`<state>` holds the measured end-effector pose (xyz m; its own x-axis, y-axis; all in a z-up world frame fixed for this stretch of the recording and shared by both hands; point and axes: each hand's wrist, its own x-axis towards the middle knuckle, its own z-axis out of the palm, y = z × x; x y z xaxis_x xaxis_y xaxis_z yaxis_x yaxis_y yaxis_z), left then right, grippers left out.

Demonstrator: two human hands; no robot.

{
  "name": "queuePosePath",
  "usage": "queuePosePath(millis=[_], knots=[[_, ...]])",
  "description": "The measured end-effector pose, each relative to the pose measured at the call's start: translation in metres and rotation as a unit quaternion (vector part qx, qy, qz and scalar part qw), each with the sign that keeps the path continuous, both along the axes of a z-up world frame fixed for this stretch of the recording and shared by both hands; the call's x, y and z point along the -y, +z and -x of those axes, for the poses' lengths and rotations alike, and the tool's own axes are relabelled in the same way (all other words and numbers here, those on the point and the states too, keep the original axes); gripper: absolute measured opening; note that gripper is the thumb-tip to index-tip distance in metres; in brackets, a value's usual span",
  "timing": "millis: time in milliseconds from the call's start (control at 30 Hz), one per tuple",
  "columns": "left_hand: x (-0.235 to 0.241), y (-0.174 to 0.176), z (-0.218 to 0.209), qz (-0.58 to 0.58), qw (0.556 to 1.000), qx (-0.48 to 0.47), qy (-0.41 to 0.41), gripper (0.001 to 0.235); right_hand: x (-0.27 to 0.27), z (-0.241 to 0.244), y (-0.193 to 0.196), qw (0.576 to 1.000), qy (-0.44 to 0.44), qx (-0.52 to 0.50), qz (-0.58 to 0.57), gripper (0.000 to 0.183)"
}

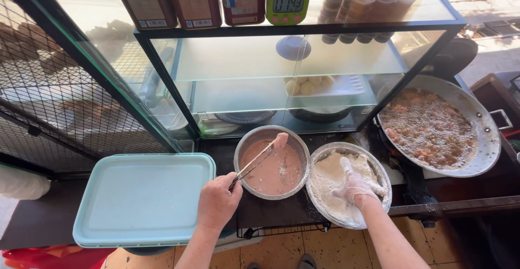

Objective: Coating pieces of meat in flour before frying.

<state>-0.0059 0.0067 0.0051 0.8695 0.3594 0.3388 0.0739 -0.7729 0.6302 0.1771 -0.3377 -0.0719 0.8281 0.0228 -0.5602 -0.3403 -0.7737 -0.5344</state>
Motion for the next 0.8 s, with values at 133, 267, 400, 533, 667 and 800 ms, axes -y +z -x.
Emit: queuePosePath(millis=[133,267,400,533,667,800], knots=[[-0.001,-0.001,0.002,0.005,1.0,0.003,-0.002,0.004,0.005,0.002,-0.009,0.998,-0.009,0.023,0.061,0.084],[-0.003,-0.003,0.002,0.013,1.0,0.007,-0.007,0.006,0.031,-0.017,-0.065,0.981,0.059,0.084,0.165,0.057],[-0.004,-0.004,0.002,0.017,1.0,0.004,-0.011,0.008,-0.013,0.014,0.03,0.979,0.004,0.038,0.201,0.061],[-0.005,-0.006,0.002,0.01,1.0,0.002,-0.011,0.011,0.001,-0.001,-0.007,0.972,0.064,0.048,0.22,0.116],[-0.005,-0.009,0.002,-0.014,1.0,-0.001,-0.017,0.008,0.003,0.02,0.013,0.99,-0.125,0.062,0.0,0.055],[-0.004,-0.009,0.001,-0.028,0.999,-0.012,-0.021,0.007,0.024,0.001,-0.028,0.978,0.041,0.155,0.136,0.038]])
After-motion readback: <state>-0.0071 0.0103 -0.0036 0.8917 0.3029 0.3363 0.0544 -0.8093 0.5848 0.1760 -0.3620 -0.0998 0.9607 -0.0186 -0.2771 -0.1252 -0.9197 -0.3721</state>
